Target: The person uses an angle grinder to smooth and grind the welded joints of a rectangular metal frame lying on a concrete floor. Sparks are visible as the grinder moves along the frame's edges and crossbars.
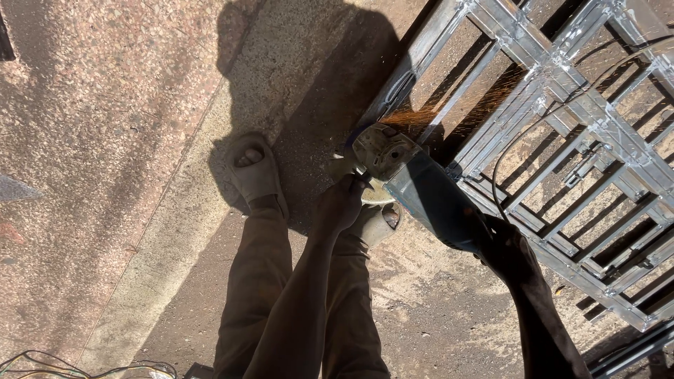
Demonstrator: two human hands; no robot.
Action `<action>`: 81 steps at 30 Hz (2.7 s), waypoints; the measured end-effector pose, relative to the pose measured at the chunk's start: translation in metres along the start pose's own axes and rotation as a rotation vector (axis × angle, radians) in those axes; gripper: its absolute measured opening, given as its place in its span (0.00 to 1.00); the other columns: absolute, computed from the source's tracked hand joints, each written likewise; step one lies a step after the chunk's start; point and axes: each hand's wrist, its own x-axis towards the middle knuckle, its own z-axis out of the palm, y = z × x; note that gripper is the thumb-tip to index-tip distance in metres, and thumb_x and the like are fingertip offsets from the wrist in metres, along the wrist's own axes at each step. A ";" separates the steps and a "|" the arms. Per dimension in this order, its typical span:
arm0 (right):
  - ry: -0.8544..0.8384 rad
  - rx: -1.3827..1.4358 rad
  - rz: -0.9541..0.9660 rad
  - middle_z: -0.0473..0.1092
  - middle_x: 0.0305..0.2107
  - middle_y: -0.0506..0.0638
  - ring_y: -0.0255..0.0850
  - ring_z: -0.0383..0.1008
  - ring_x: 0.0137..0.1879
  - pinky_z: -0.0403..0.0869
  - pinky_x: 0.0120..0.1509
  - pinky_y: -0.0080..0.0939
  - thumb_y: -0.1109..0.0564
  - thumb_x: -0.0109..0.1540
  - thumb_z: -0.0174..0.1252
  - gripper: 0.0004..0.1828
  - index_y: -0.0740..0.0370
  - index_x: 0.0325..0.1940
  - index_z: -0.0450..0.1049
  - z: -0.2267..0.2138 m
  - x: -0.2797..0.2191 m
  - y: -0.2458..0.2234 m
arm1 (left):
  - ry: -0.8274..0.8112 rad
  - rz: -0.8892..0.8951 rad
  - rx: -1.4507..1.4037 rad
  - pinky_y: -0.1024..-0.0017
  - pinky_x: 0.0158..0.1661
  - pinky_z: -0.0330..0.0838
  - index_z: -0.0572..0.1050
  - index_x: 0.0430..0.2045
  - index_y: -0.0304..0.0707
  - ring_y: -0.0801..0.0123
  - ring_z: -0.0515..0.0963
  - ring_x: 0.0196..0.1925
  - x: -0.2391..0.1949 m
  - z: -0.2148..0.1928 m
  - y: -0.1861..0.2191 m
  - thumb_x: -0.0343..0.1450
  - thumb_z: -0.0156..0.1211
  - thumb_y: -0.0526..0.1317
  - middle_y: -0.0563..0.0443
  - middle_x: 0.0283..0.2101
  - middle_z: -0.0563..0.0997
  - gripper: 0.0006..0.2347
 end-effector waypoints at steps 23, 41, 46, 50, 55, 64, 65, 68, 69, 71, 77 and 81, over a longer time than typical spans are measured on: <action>-0.026 0.085 0.066 0.76 0.23 0.58 0.51 0.79 0.36 0.73 0.41 0.47 0.25 0.63 0.54 0.29 0.45 0.52 0.80 0.050 0.014 0.029 | 0.065 0.029 -0.087 0.46 0.63 0.67 0.72 0.57 0.53 0.40 0.78 0.60 -0.046 -0.014 -0.007 0.76 0.38 0.53 0.36 0.52 0.82 0.20; -0.062 0.570 0.095 0.71 0.19 0.59 0.45 0.76 0.26 0.74 0.29 0.40 0.39 0.65 0.57 0.28 0.61 0.59 0.77 0.102 0.035 0.076 | 0.197 0.127 0.300 0.48 0.51 0.74 0.72 0.51 0.51 0.37 0.83 0.48 -0.005 -0.003 -0.004 0.77 0.38 0.58 0.35 0.43 0.82 0.19; -0.107 0.726 -0.018 0.70 0.20 0.60 0.48 0.76 0.27 0.76 0.29 0.42 0.42 0.67 0.57 0.21 0.62 0.49 0.78 0.136 0.064 0.134 | 0.190 0.106 0.367 0.50 0.49 0.75 0.73 0.51 0.54 0.39 0.84 0.46 -0.005 -0.007 0.010 0.76 0.38 0.58 0.38 0.42 0.83 0.19; -0.059 0.692 0.101 0.71 0.21 0.62 0.49 0.76 0.25 0.77 0.28 0.44 0.38 0.68 0.54 0.26 0.65 0.49 0.78 0.123 0.036 0.104 | 0.168 0.185 0.353 0.51 0.50 0.75 0.73 0.51 0.52 0.41 0.84 0.48 0.005 -0.017 0.013 0.76 0.40 0.58 0.39 0.43 0.82 0.19; -0.080 0.359 0.169 0.67 0.15 0.55 0.42 0.66 0.26 0.61 0.32 0.43 0.32 0.67 0.47 0.32 0.62 0.27 0.73 0.075 -0.015 0.025 | 0.142 0.066 0.235 0.42 0.45 0.69 0.75 0.45 0.49 0.34 0.80 0.48 -0.026 -0.025 0.012 0.75 0.40 0.51 0.37 0.46 0.83 0.16; -0.113 0.275 0.075 0.80 0.39 0.55 0.45 0.75 0.46 0.69 0.50 0.46 0.34 0.65 0.43 0.29 0.57 0.48 0.80 0.099 0.015 0.052 | 0.205 0.137 0.172 0.39 0.43 0.68 0.73 0.47 0.51 0.32 0.78 0.48 -0.021 -0.014 -0.016 0.76 0.42 0.51 0.36 0.47 0.82 0.13; -0.139 0.314 0.089 0.79 0.36 0.54 0.42 0.74 0.44 0.68 0.48 0.44 0.33 0.65 0.44 0.31 0.58 0.44 0.80 0.098 0.017 0.054 | 0.274 0.142 0.233 0.38 0.40 0.68 0.73 0.44 0.50 0.31 0.79 0.45 -0.022 -0.011 -0.016 0.75 0.43 0.51 0.35 0.42 0.83 0.13; -0.122 0.426 0.110 0.72 0.26 0.52 0.40 0.69 0.34 0.65 0.39 0.42 0.32 0.65 0.47 0.31 0.61 0.36 0.78 0.110 0.009 0.052 | 0.368 0.184 0.320 0.37 0.37 0.69 0.74 0.42 0.48 0.30 0.80 0.41 -0.007 -0.008 -0.019 0.75 0.47 0.51 0.35 0.39 0.83 0.12; -0.070 0.493 0.127 0.66 0.20 0.52 0.40 0.65 0.28 0.63 0.33 0.43 0.32 0.66 0.48 0.30 0.61 0.31 0.75 0.114 0.003 0.052 | 0.383 0.228 0.340 0.38 0.36 0.70 0.76 0.41 0.47 0.31 0.81 0.40 0.001 -0.005 -0.019 0.75 0.49 0.51 0.36 0.40 0.83 0.13; -0.052 0.525 0.168 0.73 0.34 0.52 0.43 0.70 0.42 0.67 0.45 0.45 0.32 0.65 0.46 0.29 0.58 0.44 0.77 0.124 -0.017 0.041 | 0.304 0.273 0.360 0.41 0.39 0.70 0.75 0.45 0.48 0.34 0.81 0.42 0.010 -0.017 -0.014 0.75 0.47 0.51 0.36 0.41 0.83 0.13; -0.062 0.467 0.274 0.77 0.31 0.54 0.43 0.74 0.40 0.68 0.46 0.43 0.30 0.63 0.45 0.32 0.57 0.45 0.80 0.115 -0.034 0.046 | 0.227 0.256 0.338 0.44 0.41 0.71 0.75 0.41 0.50 0.37 0.81 0.43 -0.014 -0.010 -0.013 0.75 0.49 0.53 0.40 0.41 0.84 0.13; -0.055 0.291 0.187 0.79 0.30 0.58 0.48 0.74 0.36 0.65 0.39 0.48 0.29 0.64 0.42 0.31 0.53 0.42 0.81 0.103 -0.018 0.047 | 0.145 0.102 0.314 0.39 0.45 0.69 0.73 0.47 0.51 0.34 0.79 0.50 -0.033 -0.028 0.006 0.76 0.40 0.52 0.39 0.48 0.83 0.15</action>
